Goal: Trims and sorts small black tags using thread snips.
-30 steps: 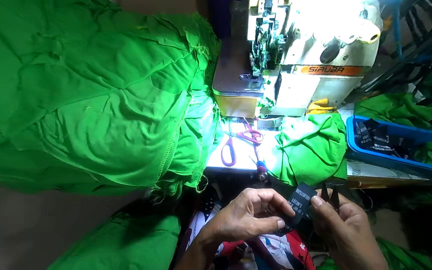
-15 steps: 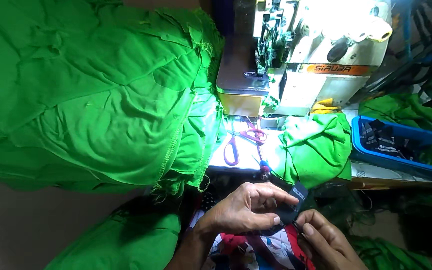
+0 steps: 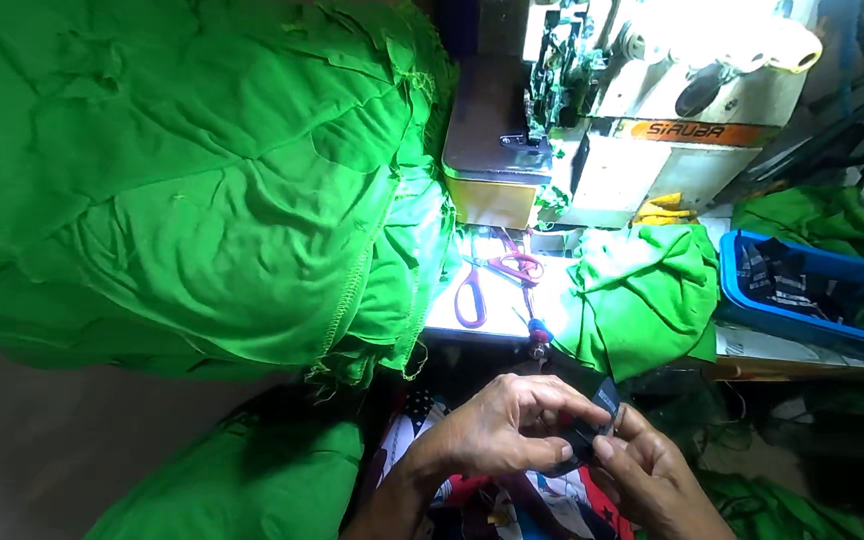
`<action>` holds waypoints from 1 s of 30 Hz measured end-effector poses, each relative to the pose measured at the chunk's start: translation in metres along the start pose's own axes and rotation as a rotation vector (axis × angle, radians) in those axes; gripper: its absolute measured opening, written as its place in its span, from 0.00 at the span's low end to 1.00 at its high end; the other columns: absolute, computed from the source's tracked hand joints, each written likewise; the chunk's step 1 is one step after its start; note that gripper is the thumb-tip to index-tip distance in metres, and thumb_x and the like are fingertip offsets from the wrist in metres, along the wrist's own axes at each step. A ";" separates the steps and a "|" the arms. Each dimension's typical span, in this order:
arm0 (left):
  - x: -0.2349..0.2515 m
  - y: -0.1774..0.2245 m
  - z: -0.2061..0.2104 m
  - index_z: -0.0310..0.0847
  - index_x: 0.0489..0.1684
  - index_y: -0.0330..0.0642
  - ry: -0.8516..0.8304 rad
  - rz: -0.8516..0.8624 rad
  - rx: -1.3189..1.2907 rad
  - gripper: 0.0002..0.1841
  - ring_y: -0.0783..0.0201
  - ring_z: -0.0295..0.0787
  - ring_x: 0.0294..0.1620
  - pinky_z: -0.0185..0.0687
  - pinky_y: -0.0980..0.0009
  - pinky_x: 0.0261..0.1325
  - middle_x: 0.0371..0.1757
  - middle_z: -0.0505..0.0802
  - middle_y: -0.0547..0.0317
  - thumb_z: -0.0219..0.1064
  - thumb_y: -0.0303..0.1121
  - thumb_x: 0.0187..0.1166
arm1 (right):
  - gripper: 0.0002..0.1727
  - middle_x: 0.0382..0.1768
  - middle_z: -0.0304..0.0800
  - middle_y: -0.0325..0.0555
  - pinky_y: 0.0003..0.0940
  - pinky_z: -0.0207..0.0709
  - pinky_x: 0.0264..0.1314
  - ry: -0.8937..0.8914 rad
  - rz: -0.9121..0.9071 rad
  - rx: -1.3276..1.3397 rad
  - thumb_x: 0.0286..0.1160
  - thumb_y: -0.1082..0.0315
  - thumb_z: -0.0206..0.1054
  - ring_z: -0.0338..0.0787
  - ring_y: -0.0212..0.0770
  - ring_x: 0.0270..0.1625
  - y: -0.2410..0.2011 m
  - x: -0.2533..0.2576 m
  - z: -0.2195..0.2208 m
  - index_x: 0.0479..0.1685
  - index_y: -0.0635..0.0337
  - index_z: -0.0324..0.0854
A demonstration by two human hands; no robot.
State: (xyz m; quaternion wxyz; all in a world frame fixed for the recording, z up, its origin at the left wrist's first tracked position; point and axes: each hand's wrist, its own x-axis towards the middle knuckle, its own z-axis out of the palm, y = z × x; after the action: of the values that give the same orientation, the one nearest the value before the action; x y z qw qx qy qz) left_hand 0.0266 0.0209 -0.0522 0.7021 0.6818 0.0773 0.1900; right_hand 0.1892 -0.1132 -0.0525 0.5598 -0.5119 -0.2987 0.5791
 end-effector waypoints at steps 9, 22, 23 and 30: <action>-0.002 0.000 0.000 0.83 0.62 0.23 0.017 -0.007 0.018 0.20 0.81 0.83 0.46 0.79 0.87 0.48 0.58 0.88 0.48 0.64 0.15 0.69 | 0.08 0.15 0.74 0.22 0.10 0.64 0.17 0.043 0.001 0.007 0.76 0.74 0.62 0.69 0.15 0.13 0.005 0.003 0.002 0.39 0.49 0.69; 0.000 -0.005 0.004 0.83 0.61 0.23 -0.039 0.001 0.007 0.20 0.81 0.83 0.45 0.79 0.87 0.46 0.59 0.88 0.48 0.64 0.15 0.69 | 0.11 0.18 0.80 0.23 0.08 0.63 0.18 -0.002 -0.006 0.074 0.75 0.76 0.61 0.68 0.13 0.14 0.006 0.003 0.000 0.52 0.53 0.75; 0.000 -0.006 0.004 0.83 0.62 0.23 -0.040 -0.001 0.013 0.20 0.81 0.83 0.45 0.79 0.87 0.46 0.59 0.88 0.48 0.64 0.15 0.69 | 0.10 0.18 0.80 0.23 0.08 0.63 0.18 -0.007 -0.002 0.077 0.76 0.75 0.62 0.68 0.13 0.14 0.006 0.003 -0.002 0.51 0.52 0.75; 0.037 0.017 -0.005 0.81 0.63 0.21 -0.050 0.028 0.024 0.20 0.81 0.85 0.52 0.82 0.85 0.54 0.61 0.88 0.50 0.64 0.16 0.70 | 0.07 0.16 0.74 0.15 0.09 0.64 0.21 0.048 -0.023 0.025 0.85 0.70 0.53 0.69 0.11 0.16 0.003 -0.021 -0.029 0.44 0.44 0.69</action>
State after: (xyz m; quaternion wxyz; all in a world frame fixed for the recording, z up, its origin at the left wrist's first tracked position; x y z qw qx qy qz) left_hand 0.0556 0.0397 -0.0297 0.6930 0.6957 0.0522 0.1817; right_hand 0.2123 -0.1402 -0.0586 0.5800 -0.5152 -0.2837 0.5637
